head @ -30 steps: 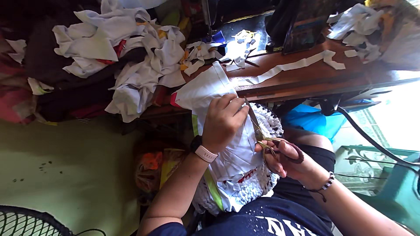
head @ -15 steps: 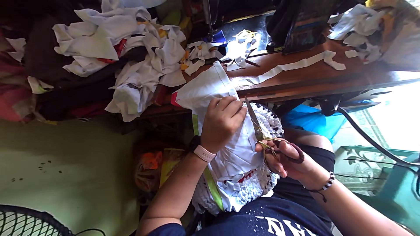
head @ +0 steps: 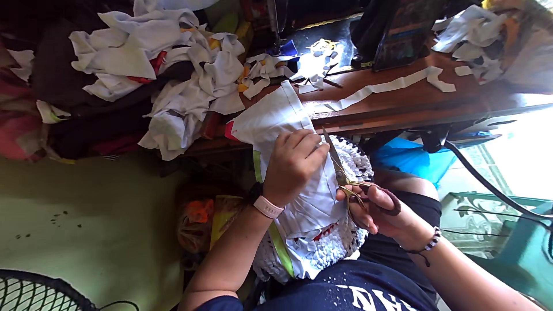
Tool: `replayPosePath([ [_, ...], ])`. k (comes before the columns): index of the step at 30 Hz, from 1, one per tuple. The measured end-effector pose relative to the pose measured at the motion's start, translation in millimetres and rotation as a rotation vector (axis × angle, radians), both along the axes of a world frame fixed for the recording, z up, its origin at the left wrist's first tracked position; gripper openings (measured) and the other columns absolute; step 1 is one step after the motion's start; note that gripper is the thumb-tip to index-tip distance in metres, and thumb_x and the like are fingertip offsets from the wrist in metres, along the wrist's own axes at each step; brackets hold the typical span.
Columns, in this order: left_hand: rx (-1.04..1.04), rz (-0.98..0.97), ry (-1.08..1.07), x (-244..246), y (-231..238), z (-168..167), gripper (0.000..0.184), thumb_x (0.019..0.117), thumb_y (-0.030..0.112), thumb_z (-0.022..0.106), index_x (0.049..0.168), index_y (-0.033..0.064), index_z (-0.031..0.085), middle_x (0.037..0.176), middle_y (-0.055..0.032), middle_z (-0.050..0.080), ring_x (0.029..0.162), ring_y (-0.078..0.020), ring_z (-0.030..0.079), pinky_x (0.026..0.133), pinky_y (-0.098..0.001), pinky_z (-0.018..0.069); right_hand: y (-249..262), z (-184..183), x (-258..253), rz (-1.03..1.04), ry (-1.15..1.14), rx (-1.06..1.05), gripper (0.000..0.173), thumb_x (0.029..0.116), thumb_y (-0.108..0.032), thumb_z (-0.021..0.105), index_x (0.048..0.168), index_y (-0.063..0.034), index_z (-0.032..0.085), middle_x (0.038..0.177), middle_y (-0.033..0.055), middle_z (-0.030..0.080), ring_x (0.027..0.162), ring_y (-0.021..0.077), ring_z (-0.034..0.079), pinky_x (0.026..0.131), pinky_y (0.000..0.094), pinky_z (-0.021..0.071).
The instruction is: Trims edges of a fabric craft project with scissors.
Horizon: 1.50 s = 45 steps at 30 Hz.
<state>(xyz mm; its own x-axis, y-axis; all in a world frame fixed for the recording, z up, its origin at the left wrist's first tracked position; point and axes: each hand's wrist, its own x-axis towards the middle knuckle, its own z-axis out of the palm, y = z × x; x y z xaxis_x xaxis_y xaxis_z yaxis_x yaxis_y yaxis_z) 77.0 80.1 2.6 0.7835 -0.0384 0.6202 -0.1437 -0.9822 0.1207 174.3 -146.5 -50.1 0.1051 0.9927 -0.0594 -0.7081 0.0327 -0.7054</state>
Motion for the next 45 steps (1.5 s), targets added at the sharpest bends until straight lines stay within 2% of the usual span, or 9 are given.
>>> replayPosePath([
  [5, 0.018, -0.019, 0.006, -2, -2, 0, 0.016, 0.0950, 0.006, 0.066, 0.102, 0.0107, 0.080, 0.107, -0.0076, 0.075, 0.117, -0.0265, 0.065, 0.099, -0.0456, 0.0484, 0, 1, -1, -0.002, 0.004, -0.002, 0.056, 0.0927, -0.061, 0.064, 0.119, -0.0119, 0.071, 0.067, -0.0075, 0.066, 0.052, -0.0003, 0.061, 0.049, 0.0150, 0.0522],
  [11, -0.058, 0.019, 0.018, -10, -10, -7, 0.019, 0.0954, 0.012, 0.065, 0.106, 0.0067, 0.079, 0.112, -0.0100, 0.075, 0.118, -0.0273, 0.066, 0.103, -0.0450, 0.0502, 0, 0, 0, -0.001, 0.006, 0.013, 0.055, 0.0933, -0.059, 0.064, 0.120, -0.0114, 0.071, 0.068, -0.0066, 0.066, 0.053, 0.0000, 0.062, 0.050, 0.0150, 0.0527],
  [16, -0.135, 0.068, 0.034, -21, -20, -15, 0.023, 0.0977, 0.013, 0.062, 0.113, 0.0061, 0.078, 0.127, -0.0128, 0.070, 0.129, -0.0303, 0.060, 0.105, -0.0461, 0.0498, 0, 1, 0, 0.000, -0.009, 0.003, 0.056, 0.0922, -0.061, 0.064, 0.119, -0.0123, 0.071, 0.067, -0.0072, 0.066, 0.053, -0.0001, 0.062, 0.050, 0.0150, 0.0526],
  [19, -0.152, 0.052, 0.053, -24, -24, -15, 0.029, 0.0977, 0.011, 0.059, 0.121, 0.0033, 0.074, 0.136, -0.0147, 0.066, 0.136, -0.0302, 0.056, 0.113, -0.0462, 0.0460, 0, 1, -1, -0.006, -0.007, 0.001, 0.055, 0.0922, -0.061, 0.064, 0.119, -0.0126, 0.071, 0.067, -0.0070, 0.066, 0.053, 0.0000, 0.062, 0.050, 0.0152, 0.0528],
  [21, -0.156, 0.037, 0.083, -25, -26, -17, 0.031, 0.0976, 0.009, 0.057, 0.123, 0.0016, 0.073, 0.138, -0.0154, 0.065, 0.139, -0.0301, 0.054, 0.116, -0.0477, 0.0437, 0, 1, -1, -0.011, -0.004, -0.002, 0.056, 0.0920, -0.061, 0.064, 0.119, -0.0131, 0.071, 0.068, -0.0068, 0.067, 0.053, 0.0004, 0.062, 0.050, 0.0155, 0.0527],
  [33, -0.203, 0.061, 0.080, -27, -31, -22, 0.030, 0.0968, 0.008, 0.055, 0.117, -0.0005, 0.075, 0.136, -0.0181, 0.066, 0.136, -0.0295, 0.057, 0.115, -0.0452, 0.0455, 0, 2, -3, -0.020, -0.014, -0.013, 0.057, 0.0921, -0.062, 0.063, 0.118, -0.0126, 0.071, 0.066, -0.0064, 0.066, 0.052, 0.0010, 0.062, 0.049, 0.0164, 0.0525],
  [38, -0.205, 0.069, 0.083, -26, -34, -21, 0.029, 0.0966, 0.007, 0.055, 0.117, -0.0012, 0.075, 0.144, -0.0175, 0.060, 0.142, -0.0292, 0.050, 0.117, -0.0461, 0.0431, -1, 2, -4, -0.030, -0.019, -0.007, 0.056, 0.0920, -0.062, 0.064, 0.118, -0.0125, 0.071, 0.067, -0.0060, 0.066, 0.053, 0.0011, 0.062, 0.049, 0.0163, 0.0526],
  [42, -0.191, 0.062, 0.077, -26, -36, -21, 0.028, 0.0972, 0.004, 0.055, 0.116, -0.0031, 0.074, 0.140, -0.0157, 0.064, 0.141, -0.0289, 0.052, 0.117, -0.0475, 0.0432, -1, 2, -5, -0.033, -0.004, 0.004, 0.056, 0.0926, -0.061, 0.064, 0.118, -0.0122, 0.071, 0.068, -0.0054, 0.067, 0.054, 0.0017, 0.063, 0.050, 0.0167, 0.0534],
  [45, -0.169, 0.066, 0.093, -27, -38, -19, 0.027, 0.0977, 0.003, 0.055, 0.117, -0.0029, 0.073, 0.145, -0.0147, 0.060, 0.145, -0.0282, 0.048, 0.119, -0.0493, 0.0406, -1, 3, -6, -0.039, 0.003, -0.003, 0.054, 0.0929, -0.060, 0.064, 0.118, -0.0120, 0.071, 0.068, -0.0051, 0.067, 0.054, 0.0020, 0.063, 0.050, 0.0168, 0.0535],
])
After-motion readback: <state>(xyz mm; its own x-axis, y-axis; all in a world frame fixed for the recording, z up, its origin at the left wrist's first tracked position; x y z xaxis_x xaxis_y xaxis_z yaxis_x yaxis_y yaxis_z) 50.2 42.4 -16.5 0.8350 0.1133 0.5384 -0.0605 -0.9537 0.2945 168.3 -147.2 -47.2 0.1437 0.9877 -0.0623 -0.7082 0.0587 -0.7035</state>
